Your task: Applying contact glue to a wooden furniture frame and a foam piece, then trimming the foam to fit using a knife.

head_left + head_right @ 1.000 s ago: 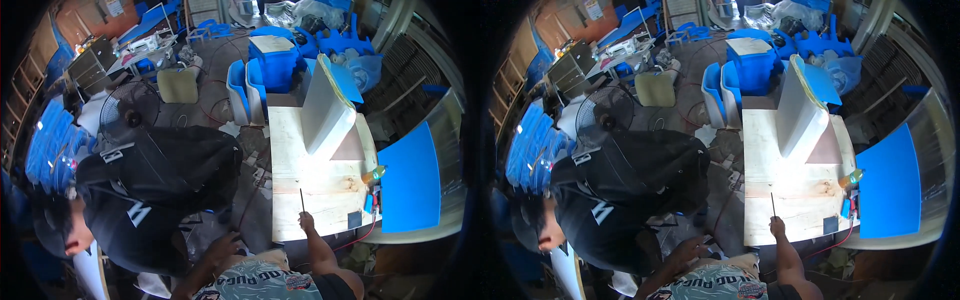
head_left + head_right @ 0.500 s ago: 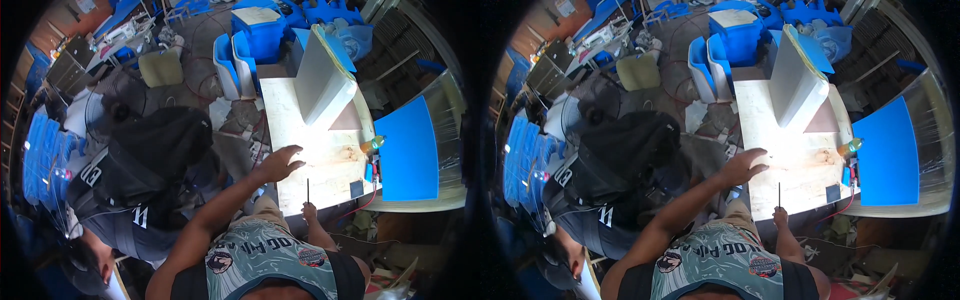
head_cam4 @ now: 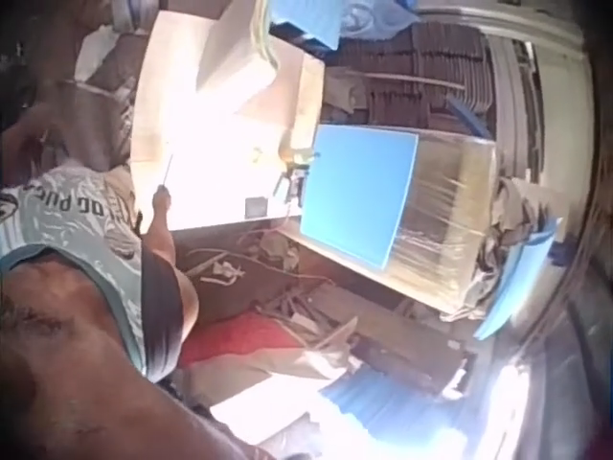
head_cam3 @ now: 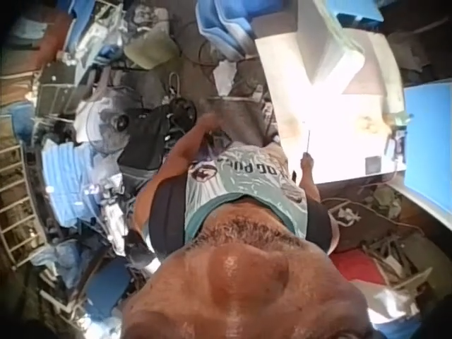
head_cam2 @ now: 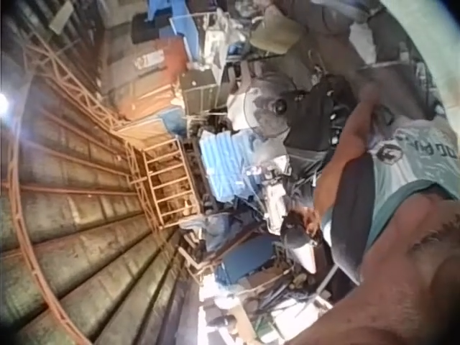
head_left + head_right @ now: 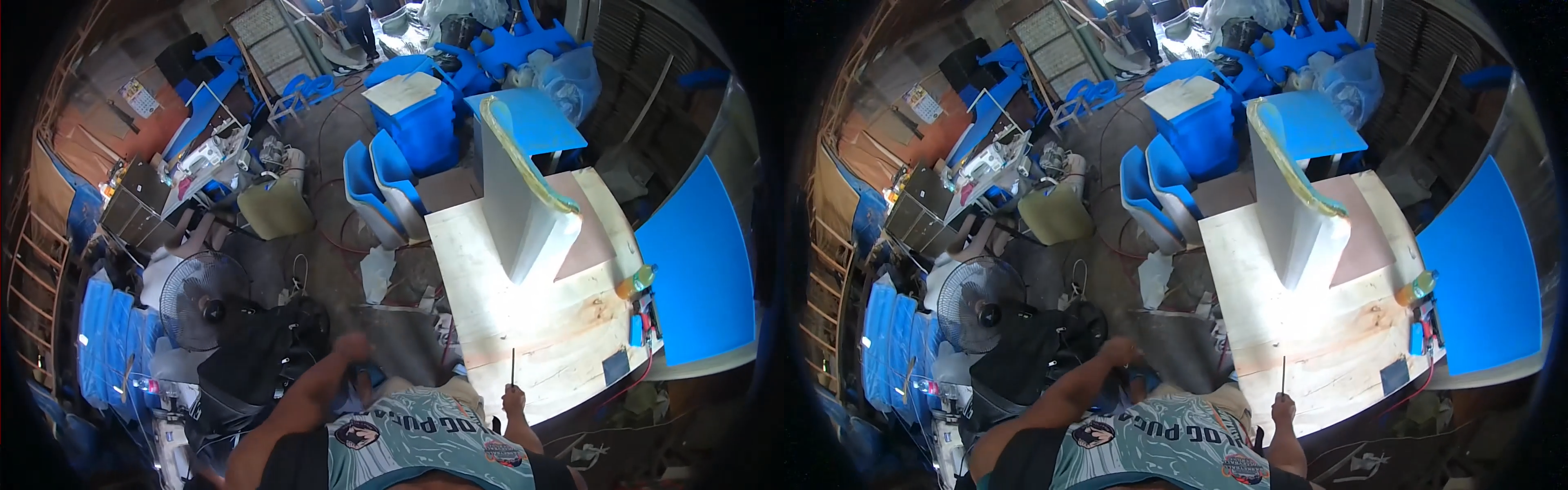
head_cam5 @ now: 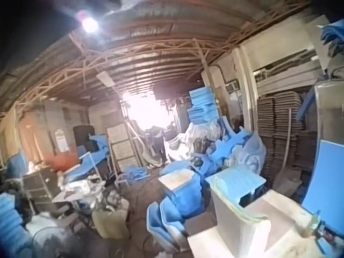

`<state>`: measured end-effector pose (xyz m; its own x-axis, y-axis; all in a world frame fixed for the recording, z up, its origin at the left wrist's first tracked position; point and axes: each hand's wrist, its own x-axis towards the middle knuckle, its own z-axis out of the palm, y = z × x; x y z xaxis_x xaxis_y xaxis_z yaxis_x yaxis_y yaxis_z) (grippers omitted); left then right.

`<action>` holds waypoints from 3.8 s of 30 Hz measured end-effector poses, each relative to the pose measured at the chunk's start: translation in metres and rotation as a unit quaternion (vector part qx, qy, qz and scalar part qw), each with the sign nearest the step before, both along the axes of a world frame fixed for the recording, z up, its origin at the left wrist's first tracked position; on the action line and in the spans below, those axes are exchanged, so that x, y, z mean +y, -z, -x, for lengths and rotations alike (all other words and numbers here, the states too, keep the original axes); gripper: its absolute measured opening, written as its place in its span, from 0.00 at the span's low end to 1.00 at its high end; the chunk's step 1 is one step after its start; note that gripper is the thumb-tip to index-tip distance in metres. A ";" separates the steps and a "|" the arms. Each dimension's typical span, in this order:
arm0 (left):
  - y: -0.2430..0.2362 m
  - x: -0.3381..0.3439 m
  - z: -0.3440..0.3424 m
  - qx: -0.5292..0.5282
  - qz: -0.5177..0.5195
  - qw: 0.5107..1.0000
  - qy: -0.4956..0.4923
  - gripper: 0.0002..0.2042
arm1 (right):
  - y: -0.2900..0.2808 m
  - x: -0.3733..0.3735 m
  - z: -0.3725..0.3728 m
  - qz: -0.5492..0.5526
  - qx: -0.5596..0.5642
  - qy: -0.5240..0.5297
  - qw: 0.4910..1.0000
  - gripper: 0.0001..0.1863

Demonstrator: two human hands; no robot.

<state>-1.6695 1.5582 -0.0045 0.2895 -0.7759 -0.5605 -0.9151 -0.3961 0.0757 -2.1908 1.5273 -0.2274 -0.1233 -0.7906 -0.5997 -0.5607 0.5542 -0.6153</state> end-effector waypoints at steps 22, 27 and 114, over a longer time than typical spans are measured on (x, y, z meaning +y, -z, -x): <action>0.109 -0.244 -0.247 0.164 0.051 0.980 0.096 0.25 | -0.062 -0.034 -0.151 -0.015 0.114 0.189 0.975 0.24; 0.123 -0.323 -0.316 0.150 0.037 0.980 0.125 0.27 | -0.096 -0.079 -0.236 -0.047 0.074 0.204 0.975 0.23; -0.092 -0.850 -0.311 0.031 -0.079 0.763 0.641 0.17 | -0.246 -0.331 -0.593 0.022 0.115 0.401 0.909 0.16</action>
